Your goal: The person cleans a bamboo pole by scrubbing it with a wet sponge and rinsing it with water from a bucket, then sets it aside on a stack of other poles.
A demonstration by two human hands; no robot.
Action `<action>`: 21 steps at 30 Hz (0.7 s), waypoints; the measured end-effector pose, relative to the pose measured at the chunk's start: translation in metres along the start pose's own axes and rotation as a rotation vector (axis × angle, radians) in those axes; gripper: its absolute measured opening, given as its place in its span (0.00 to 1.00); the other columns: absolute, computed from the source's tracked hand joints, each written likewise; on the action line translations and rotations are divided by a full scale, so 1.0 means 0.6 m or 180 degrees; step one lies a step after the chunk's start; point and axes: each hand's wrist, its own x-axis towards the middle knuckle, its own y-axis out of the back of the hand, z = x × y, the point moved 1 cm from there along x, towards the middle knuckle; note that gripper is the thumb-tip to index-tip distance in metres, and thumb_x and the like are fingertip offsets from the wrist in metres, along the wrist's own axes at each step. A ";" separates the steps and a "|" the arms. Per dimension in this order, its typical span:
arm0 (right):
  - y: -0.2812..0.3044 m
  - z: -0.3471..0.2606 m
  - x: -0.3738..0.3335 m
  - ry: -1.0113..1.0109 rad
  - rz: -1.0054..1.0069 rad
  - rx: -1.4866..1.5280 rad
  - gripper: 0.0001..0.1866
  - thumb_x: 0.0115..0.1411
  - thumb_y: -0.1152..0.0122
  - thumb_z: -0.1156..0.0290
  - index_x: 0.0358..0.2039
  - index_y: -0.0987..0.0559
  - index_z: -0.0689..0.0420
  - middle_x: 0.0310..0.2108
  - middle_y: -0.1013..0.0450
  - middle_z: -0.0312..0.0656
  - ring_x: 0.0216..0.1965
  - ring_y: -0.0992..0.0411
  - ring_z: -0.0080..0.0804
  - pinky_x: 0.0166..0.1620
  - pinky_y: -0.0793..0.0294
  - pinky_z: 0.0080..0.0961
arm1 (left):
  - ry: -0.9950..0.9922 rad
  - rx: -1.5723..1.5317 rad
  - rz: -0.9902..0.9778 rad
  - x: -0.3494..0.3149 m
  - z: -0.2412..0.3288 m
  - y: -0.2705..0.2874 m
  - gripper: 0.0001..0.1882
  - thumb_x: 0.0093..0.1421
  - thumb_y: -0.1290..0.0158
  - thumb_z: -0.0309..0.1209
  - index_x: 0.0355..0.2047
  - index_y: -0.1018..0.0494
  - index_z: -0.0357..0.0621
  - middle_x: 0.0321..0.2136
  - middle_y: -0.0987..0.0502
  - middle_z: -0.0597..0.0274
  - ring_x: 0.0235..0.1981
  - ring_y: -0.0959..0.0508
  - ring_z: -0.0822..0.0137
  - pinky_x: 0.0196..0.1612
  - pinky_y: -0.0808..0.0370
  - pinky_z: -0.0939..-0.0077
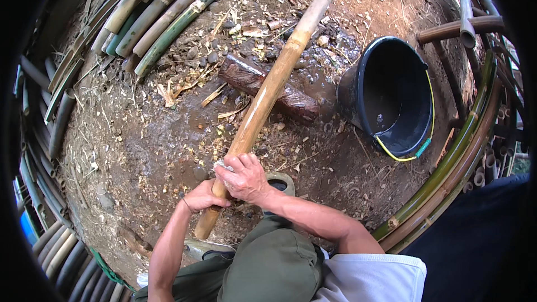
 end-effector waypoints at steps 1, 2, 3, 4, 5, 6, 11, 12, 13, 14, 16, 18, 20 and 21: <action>-0.003 0.024 -0.004 0.0055 0.0134 -0.0132 0.05 0.59 0.35 0.63 0.31 0.17 0.49 0.33 0.29 0.37 0.34 0.32 0.31 0.35 0.37 0.31 | -0.0064 0.0697 0.0516 -0.015 0.016 -0.020 0.33 0.48 0.33 0.30 0.53 0.33 0.37 0.39 0.20 0.51 0.42 0.18 0.54 0.48 0.22 0.61; 0.005 0.065 0.020 0.0157 0.0268 -0.0224 0.07 0.61 0.38 0.62 0.30 0.18 0.49 0.32 0.30 0.37 0.33 0.33 0.30 0.33 0.38 0.30 | -0.0129 0.1379 0.1088 -0.038 0.040 -0.039 0.37 0.48 0.34 0.31 0.57 0.36 0.36 0.41 0.20 0.47 0.44 0.18 0.49 0.50 0.22 0.58; 0.021 0.117 0.060 0.0025 0.0437 -0.0679 0.07 0.61 0.37 0.62 0.30 0.18 0.49 0.32 0.29 0.38 0.33 0.32 0.31 0.33 0.37 0.30 | 0.0067 0.1150 0.1131 -0.056 0.053 -0.058 0.46 0.49 0.38 0.34 0.65 0.48 0.37 0.46 0.23 0.38 0.51 0.22 0.40 0.56 0.26 0.52; 0.041 0.184 0.105 0.0118 0.0747 -0.0865 0.08 0.62 0.37 0.60 0.29 0.17 0.49 0.31 0.29 0.39 0.31 0.34 0.30 0.33 0.38 0.30 | -0.0492 0.1753 0.1685 -0.064 0.033 -0.088 0.45 0.51 0.40 0.31 0.65 0.49 0.33 0.50 0.27 0.34 0.48 0.22 0.35 0.54 0.25 0.51; 0.064 0.260 0.141 -0.0044 0.0877 -0.1285 0.10 0.63 0.37 0.60 0.27 0.17 0.49 0.31 0.30 0.41 0.31 0.35 0.30 0.33 0.38 0.30 | -0.0536 0.2013 0.1930 -0.063 0.038 -0.111 0.43 0.50 0.39 0.31 0.64 0.47 0.33 0.50 0.27 0.33 0.47 0.23 0.34 0.52 0.25 0.50; 0.095 0.308 0.185 -0.0503 0.0755 -0.1480 0.10 0.62 0.35 0.59 0.28 0.16 0.50 0.31 0.29 0.42 0.32 0.34 0.31 0.33 0.38 0.30 | -0.0573 0.2259 0.2184 -0.061 0.040 -0.123 0.42 0.50 0.39 0.31 0.62 0.46 0.32 0.50 0.28 0.31 0.47 0.23 0.33 0.51 0.24 0.49; 0.096 0.305 0.214 -0.0943 0.0836 -0.1870 0.08 0.60 0.34 0.62 0.27 0.16 0.51 0.32 0.30 0.42 0.33 0.34 0.34 0.32 0.36 0.31 | -0.0029 0.1699 0.1762 -0.043 0.038 -0.088 0.34 0.48 0.39 0.34 0.55 0.38 0.42 0.42 0.23 0.38 0.43 0.21 0.39 0.44 0.22 0.51; 0.064 0.238 0.179 -0.0793 0.0691 -0.1691 0.09 0.60 0.35 0.63 0.26 0.17 0.52 0.31 0.29 0.43 0.33 0.33 0.35 0.33 0.36 0.32 | 0.0194 0.1495 0.1544 -0.055 0.045 -0.069 0.33 0.48 0.39 0.35 0.53 0.37 0.42 0.39 0.22 0.39 0.42 0.20 0.39 0.43 0.22 0.52; 0.043 0.166 0.143 -0.0451 0.0591 -0.1321 0.09 0.60 0.37 0.66 0.23 0.19 0.52 0.31 0.30 0.42 0.33 0.33 0.34 0.33 0.36 0.32 | 0.0140 0.1085 0.1369 -0.064 0.049 -0.053 0.31 0.46 0.38 0.37 0.51 0.34 0.43 0.34 0.21 0.40 0.37 0.19 0.41 0.42 0.23 0.54; 0.030 0.103 0.100 -0.0206 0.0449 -0.1039 0.07 0.60 0.38 0.66 0.26 0.18 0.50 0.31 0.30 0.40 0.33 0.33 0.32 0.33 0.37 0.31 | 0.0055 0.1033 0.1291 -0.068 0.038 -0.048 0.31 0.46 0.39 0.37 0.50 0.34 0.43 0.34 0.21 0.39 0.37 0.19 0.39 0.42 0.23 0.52; 0.003 0.014 0.012 0.0065 0.0070 -0.0157 0.06 0.61 0.37 0.63 0.30 0.17 0.48 0.31 0.30 0.38 0.32 0.33 0.30 0.35 0.37 0.30 | -0.0134 0.0955 0.1089 -0.062 0.012 -0.042 0.31 0.45 0.40 0.39 0.50 0.33 0.43 0.35 0.20 0.37 0.38 0.20 0.36 0.42 0.24 0.49; 0.004 0.040 0.013 0.0291 0.0117 -0.0173 0.07 0.63 0.38 0.61 0.30 0.17 0.47 0.30 0.29 0.39 0.32 0.33 0.29 0.34 0.37 0.31 | -0.0157 0.0914 0.1062 -0.069 0.002 -0.040 0.31 0.45 0.39 0.39 0.50 0.32 0.43 0.34 0.20 0.38 0.38 0.19 0.37 0.43 0.23 0.51; 0.038 0.155 0.091 0.0369 0.0683 -0.0777 0.09 0.65 0.40 0.59 0.31 0.17 0.46 0.30 0.28 0.39 0.30 0.34 0.28 0.33 0.37 0.31 | -0.0165 0.0958 0.1090 -0.071 -0.004 -0.040 0.32 0.44 0.39 0.39 0.50 0.32 0.43 0.35 0.20 0.38 0.39 0.19 0.39 0.43 0.23 0.53; 0.068 0.242 0.128 0.0177 0.0770 -0.1179 0.12 0.66 0.40 0.57 0.29 0.17 0.46 0.29 0.28 0.41 0.29 0.34 0.30 0.32 0.37 0.31 | -0.0205 0.0978 0.1080 -0.068 0.008 -0.040 0.32 0.44 0.38 0.39 0.50 0.32 0.43 0.35 0.20 0.39 0.39 0.19 0.40 0.43 0.23 0.54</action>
